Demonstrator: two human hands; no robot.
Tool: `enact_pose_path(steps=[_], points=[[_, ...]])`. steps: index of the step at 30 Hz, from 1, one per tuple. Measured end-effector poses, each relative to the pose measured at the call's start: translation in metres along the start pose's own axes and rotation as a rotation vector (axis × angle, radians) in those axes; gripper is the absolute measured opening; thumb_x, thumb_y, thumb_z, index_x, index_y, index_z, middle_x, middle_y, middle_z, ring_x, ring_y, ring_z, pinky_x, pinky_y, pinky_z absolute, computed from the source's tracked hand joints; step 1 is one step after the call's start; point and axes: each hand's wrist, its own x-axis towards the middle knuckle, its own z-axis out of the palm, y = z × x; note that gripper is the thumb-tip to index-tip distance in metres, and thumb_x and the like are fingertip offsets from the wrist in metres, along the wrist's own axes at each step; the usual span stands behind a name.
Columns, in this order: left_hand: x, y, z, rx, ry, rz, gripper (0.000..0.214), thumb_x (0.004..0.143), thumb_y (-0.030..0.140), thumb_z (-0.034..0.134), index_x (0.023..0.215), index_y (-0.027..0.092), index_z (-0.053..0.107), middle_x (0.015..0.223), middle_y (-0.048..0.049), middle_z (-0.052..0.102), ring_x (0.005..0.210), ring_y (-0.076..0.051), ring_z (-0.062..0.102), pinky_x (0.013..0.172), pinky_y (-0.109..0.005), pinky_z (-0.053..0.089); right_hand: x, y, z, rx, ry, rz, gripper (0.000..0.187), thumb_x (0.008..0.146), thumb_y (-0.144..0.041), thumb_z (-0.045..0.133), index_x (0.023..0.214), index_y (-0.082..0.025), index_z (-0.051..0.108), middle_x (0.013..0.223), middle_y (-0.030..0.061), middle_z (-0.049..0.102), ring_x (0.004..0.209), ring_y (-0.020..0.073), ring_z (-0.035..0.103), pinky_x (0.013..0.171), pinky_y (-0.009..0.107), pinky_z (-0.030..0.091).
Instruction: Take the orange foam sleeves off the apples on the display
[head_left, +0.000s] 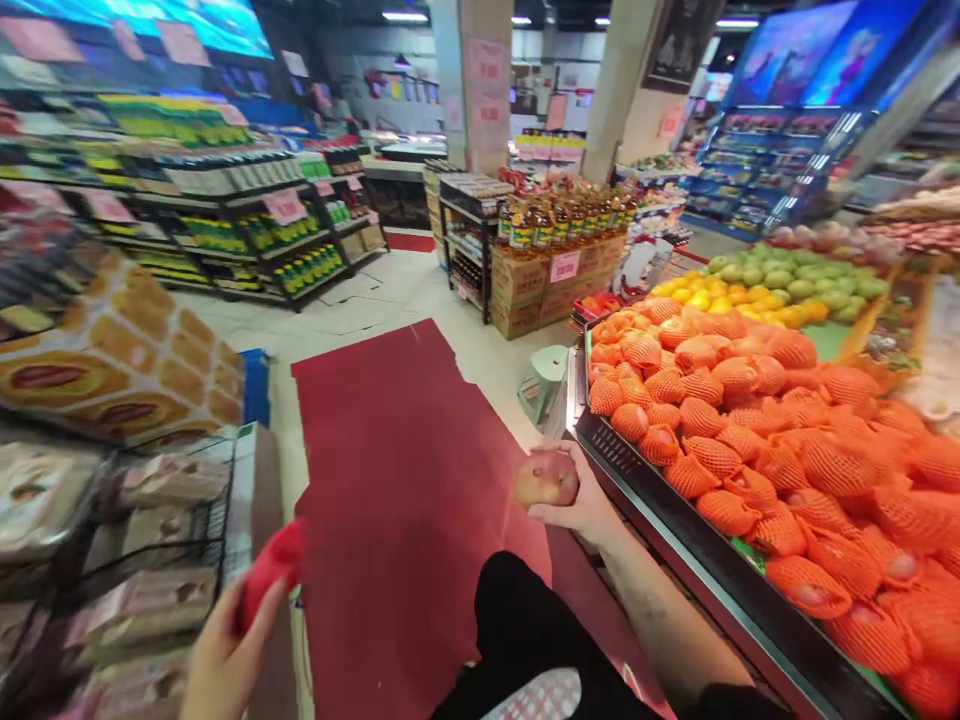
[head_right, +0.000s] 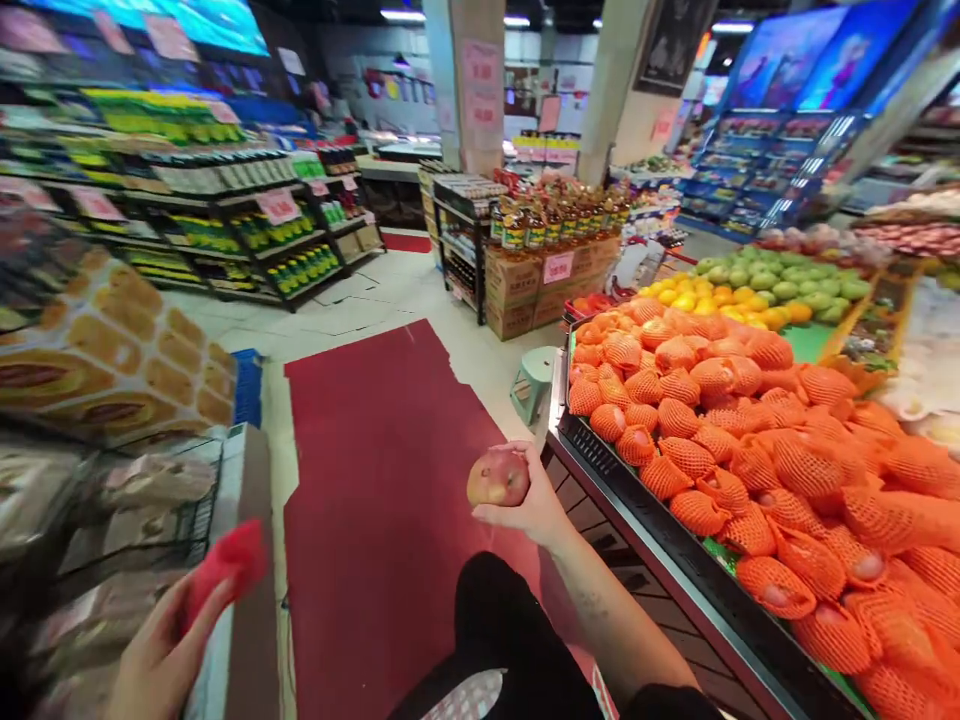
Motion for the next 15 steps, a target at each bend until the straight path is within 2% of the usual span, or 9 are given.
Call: enact_pose_path(steps=[2, 3, 6, 8, 9, 11, 13, 15], points=[[0.065, 0.035, 0.054, -0.189, -0.168, 0.158, 0.075, 0.072, 0.082, 0.057, 0.115, 0.020, 0.065, 0.116, -0.0064, 0.074, 0.108, -0.030, 0.068, 0.099, -0.043, 0.056, 0.020, 0.020, 0.000, -0.012, 0.064, 0.033, 0.076, 0.050, -0.036, 0.095, 0.115, -0.026, 0.057, 0.138, 0.0092, 0.054, 0.130, 0.0295, 0.050, 0.113, 0.045, 0.036], [0.091, 0.057, 0.084, -0.270, -0.304, 0.239, 0.072, 0.078, 0.076, 0.058, 0.123, 0.019, 0.063, 0.127, -0.0101, 0.070, 0.116, -0.030, 0.065, 0.106, -0.043, 0.052, 0.030, 0.034, 0.000, 0.040, 0.057, 0.079, 0.076, 0.048, -0.039, 0.095, 0.114, -0.026, 0.060, 0.138, 0.0098, 0.055, 0.130, 0.0306, 0.051, 0.112, 0.046, 0.037], [0.148, 0.127, 0.172, -0.411, -0.785, 0.434, 0.056, 0.093, 0.056, 0.053, 0.137, 0.022, 0.057, 0.144, -0.0107, 0.060, 0.133, -0.027, 0.055, 0.117, -0.044, 0.042, 0.070, 0.088, 0.003, 0.412, -0.117, 0.272, 0.080, 0.041, -0.051, 0.093, 0.113, -0.027, 0.066, 0.118, 0.0075, 0.067, 0.109, 0.0298, 0.064, 0.096, 0.044, 0.049], [0.182, 0.160, 0.216, -0.381, -1.037, 0.557, 0.053, 0.095, 0.053, 0.051, 0.139, 0.026, 0.058, 0.151, -0.0082, 0.054, 0.143, -0.027, 0.045, 0.125, -0.048, 0.031, 0.112, 0.121, 0.005, 0.634, -0.199, 0.281, 0.078, 0.039, -0.056, 0.090, 0.110, -0.031, 0.069, 0.104, 0.0019, 0.071, 0.094, 0.0255, 0.068, 0.089, 0.040, 0.052], [0.201, 0.170, 0.232, -0.334, -1.124, 0.567, 0.052, 0.096, 0.053, 0.047, 0.141, 0.029, 0.057, 0.155, -0.0059, 0.049, 0.148, -0.026, 0.038, 0.127, -0.049, 0.027, 0.138, 0.132, 0.005, 0.646, -0.218, 0.265, 0.076, 0.034, -0.056, 0.090, 0.104, -0.032, 0.071, 0.097, -0.0001, 0.071, 0.087, 0.0246, 0.068, 0.084, 0.040, 0.053], [0.244, 0.179, 0.255, -0.299, -1.180, 0.545, 0.054, 0.098, 0.053, 0.043, 0.147, 0.033, 0.050, 0.163, -0.0014, 0.035, 0.154, -0.025, 0.026, 0.129, -0.052, 0.019, 0.196, 0.138, 0.004, 0.703, -0.198, 0.275, 0.074, 0.042, -0.061, 0.085, 0.105, -0.025, 0.071, 0.090, 0.0029, 0.071, 0.076, 0.0223, 0.066, 0.076, 0.039, 0.053], [0.292, 0.175, 0.268, -0.331, -1.184, 0.556, 0.056, 0.097, 0.053, 0.045, 0.150, 0.037, 0.045, 0.167, 0.0033, 0.025, 0.157, -0.025, 0.014, 0.129, -0.054, 0.016, 0.256, 0.126, 0.003, 0.745, -0.145, 0.339, 0.075, 0.048, -0.057, 0.083, 0.108, -0.015, 0.070, 0.090, 0.0071, 0.071, 0.072, 0.0199, 0.064, 0.072, 0.036, 0.052], [0.338, 0.167, 0.281, -0.404, -1.158, 0.550, 0.059, 0.092, 0.057, 0.051, 0.148, 0.039, 0.047, 0.167, 0.0056, 0.025, 0.157, -0.028, 0.012, 0.129, -0.056, 0.018, 0.314, 0.107, 0.007, 0.724, -0.125, 0.425, 0.073, 0.044, -0.044, 0.088, 0.107, -0.011, 0.071, 0.091, 0.0077, 0.070, 0.075, 0.0176, 0.063, 0.075, 0.031, 0.049]])
